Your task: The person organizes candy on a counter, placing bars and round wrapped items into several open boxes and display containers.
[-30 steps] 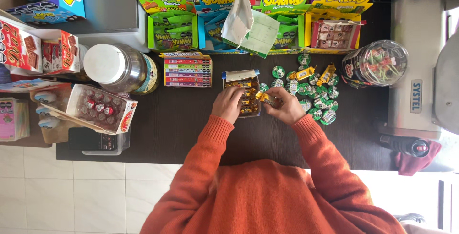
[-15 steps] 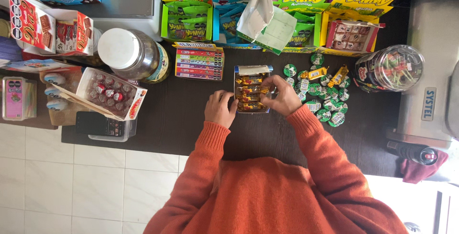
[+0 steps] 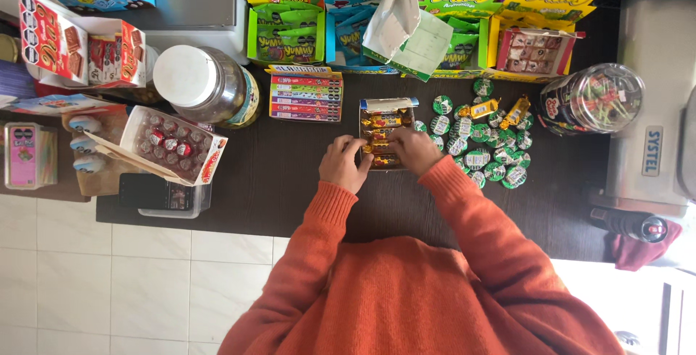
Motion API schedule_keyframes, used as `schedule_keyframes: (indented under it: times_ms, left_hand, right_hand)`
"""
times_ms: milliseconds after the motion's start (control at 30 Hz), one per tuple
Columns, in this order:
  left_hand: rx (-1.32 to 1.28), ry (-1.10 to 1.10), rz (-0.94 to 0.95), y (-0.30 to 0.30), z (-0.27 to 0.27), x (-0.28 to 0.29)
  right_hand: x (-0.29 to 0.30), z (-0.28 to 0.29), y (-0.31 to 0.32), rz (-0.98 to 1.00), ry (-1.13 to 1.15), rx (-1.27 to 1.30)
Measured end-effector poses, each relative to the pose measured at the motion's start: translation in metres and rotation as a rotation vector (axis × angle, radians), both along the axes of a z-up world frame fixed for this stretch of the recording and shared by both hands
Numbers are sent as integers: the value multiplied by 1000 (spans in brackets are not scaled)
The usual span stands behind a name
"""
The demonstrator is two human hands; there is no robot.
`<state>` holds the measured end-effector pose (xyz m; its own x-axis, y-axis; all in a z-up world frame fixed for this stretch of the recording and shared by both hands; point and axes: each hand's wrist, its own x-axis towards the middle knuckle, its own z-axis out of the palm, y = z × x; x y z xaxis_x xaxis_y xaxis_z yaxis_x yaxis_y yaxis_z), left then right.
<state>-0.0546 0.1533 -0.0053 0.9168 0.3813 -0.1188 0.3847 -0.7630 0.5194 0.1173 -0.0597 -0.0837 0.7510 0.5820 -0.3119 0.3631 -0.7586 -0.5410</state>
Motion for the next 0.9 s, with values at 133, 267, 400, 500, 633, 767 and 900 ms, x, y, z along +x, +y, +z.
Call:
schedule_keyframes:
  times_ms: [133,267,400,500,633,767,900]
  left_hand:
    - [45,-5,-28,-9,-16,8]
    - [113,-70,-52,-16,-36,14]
    - [153,-113,-29,-22,-39,12]
    - [113,-77,-9,-22,-41,12]
    - [82,-118,12,-24,-24,6]
    - [29,-177,44,-27,-10,-7]
    - [25,-151,12,-29,-2,-12]
  right_hand:
    - [-16,4,4,79,-259,-154]
    - [-12,19,0,145,-177,-64]
    - [3,34,-24,92,-332,290]
    - [68,22,-100,30,-433,417]
    - [121,19,-170,-15,-637,176]
    - [141,4,-195,-19,-600,31]
    - [151,-18,-199,43,-570,18]
